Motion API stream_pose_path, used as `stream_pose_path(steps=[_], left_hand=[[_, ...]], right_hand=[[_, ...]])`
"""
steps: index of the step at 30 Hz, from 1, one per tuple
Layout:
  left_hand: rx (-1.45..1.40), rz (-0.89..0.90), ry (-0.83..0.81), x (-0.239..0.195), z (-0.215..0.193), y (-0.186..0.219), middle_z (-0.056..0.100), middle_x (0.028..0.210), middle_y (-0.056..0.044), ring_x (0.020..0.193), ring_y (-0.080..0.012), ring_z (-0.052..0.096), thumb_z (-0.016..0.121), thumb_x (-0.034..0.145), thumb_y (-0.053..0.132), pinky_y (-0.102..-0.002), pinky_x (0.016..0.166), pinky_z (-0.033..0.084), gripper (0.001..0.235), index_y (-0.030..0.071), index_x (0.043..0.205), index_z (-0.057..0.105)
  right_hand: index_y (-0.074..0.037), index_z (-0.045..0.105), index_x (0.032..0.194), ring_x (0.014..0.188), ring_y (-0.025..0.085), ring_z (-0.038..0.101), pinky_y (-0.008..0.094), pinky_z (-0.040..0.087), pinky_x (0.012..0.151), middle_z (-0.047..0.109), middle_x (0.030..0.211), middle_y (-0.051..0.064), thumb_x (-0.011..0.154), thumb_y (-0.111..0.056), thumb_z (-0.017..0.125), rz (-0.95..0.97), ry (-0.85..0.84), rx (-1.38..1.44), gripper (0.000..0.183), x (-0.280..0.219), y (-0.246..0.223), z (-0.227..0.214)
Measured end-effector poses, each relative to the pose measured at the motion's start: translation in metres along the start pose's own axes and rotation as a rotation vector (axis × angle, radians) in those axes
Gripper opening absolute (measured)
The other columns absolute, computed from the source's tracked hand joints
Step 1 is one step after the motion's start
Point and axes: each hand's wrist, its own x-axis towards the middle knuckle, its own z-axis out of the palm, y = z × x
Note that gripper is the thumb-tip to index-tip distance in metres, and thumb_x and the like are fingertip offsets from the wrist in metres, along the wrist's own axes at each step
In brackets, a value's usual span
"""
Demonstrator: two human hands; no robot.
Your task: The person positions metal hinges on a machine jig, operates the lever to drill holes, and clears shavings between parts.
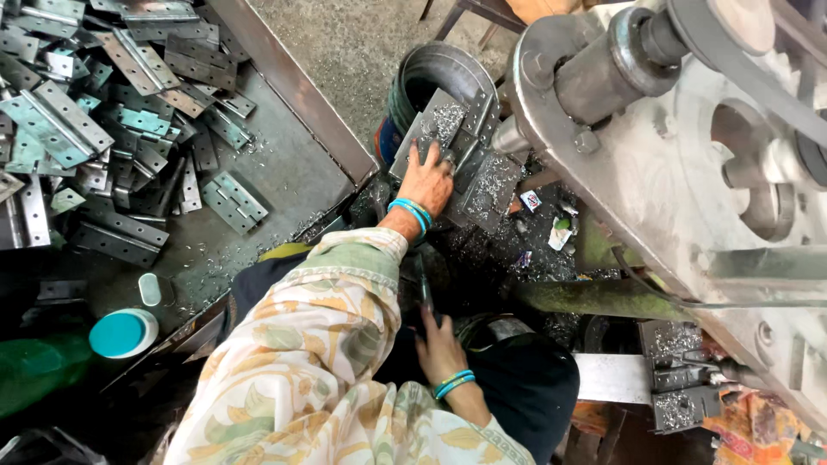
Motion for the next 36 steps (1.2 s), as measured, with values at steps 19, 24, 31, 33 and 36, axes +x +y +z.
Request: stream_pose_path(steps=[19,24,31,33,36], left_hand=[[-0.041,0.014,-0.090,0.008,0.010,0.001,0.065,0.130,-0.007,0.144,-0.0413,0.034,0.054,0.095,0.024,-0.075,0.111,0.025,0.032,0.011,0.112,0.078],[-0.028,-0.017,-0.030,0.010,0.016,0.003,0.061,0.139,-0.005,0.144,-0.0403,0.029,0.052,0.095,0.027,-0.077,0.111,0.020,0.039,0.011,0.125,0.071],[-0.034,-0.042,-0.131,0.029,0.018,0.005,0.060,0.138,-0.005,0.148,-0.0410,0.025,0.048,0.100,0.029,-0.078,0.113,0.017,0.044,0.011,0.136,0.066],[-0.046,-0.053,-0.105,0.031,0.018,0.005,0.061,0.138,-0.005,0.150,-0.0402,0.025,0.049,0.100,0.030,-0.077,0.114,0.016,0.045,0.011,0.137,0.066],[-0.042,-0.034,-0.100,0.029,0.014,0.004,0.060,0.141,-0.004,0.150,-0.0399,0.025,0.050,0.099,0.028,-0.077,0.114,0.016,0.044,0.011,0.135,0.067]], right_hand=[[-0.031,0.043,0.149,0.093,0.051,0.066,0.059,0.056,0.079,0.050,0.134,0.025,0.093,-0.023,0.062,0.070,-0.040,-0.044,0.059,0.011,0.003,0.021],[-0.029,0.046,0.147,0.088,0.050,0.067,0.058,0.057,0.076,0.055,0.129,0.025,0.091,-0.024,0.063,-0.007,0.071,-0.072,0.059,0.003,-0.026,-0.052],[-0.031,0.048,0.145,0.086,0.049,0.068,0.057,0.057,0.076,0.057,0.124,0.024,0.091,-0.025,0.064,0.057,0.068,-0.117,0.057,0.002,-0.056,-0.084],[-0.031,0.048,0.146,0.085,0.049,0.068,0.057,0.057,0.076,0.057,0.124,0.024,0.091,-0.025,0.064,0.060,0.064,-0.112,0.057,0.005,-0.056,-0.082],[-0.030,0.048,0.146,0.084,0.048,0.069,0.056,0.057,0.074,0.056,0.125,0.025,0.090,-0.022,0.064,0.044,0.069,-0.102,0.058,0.005,-0.051,-0.075]])
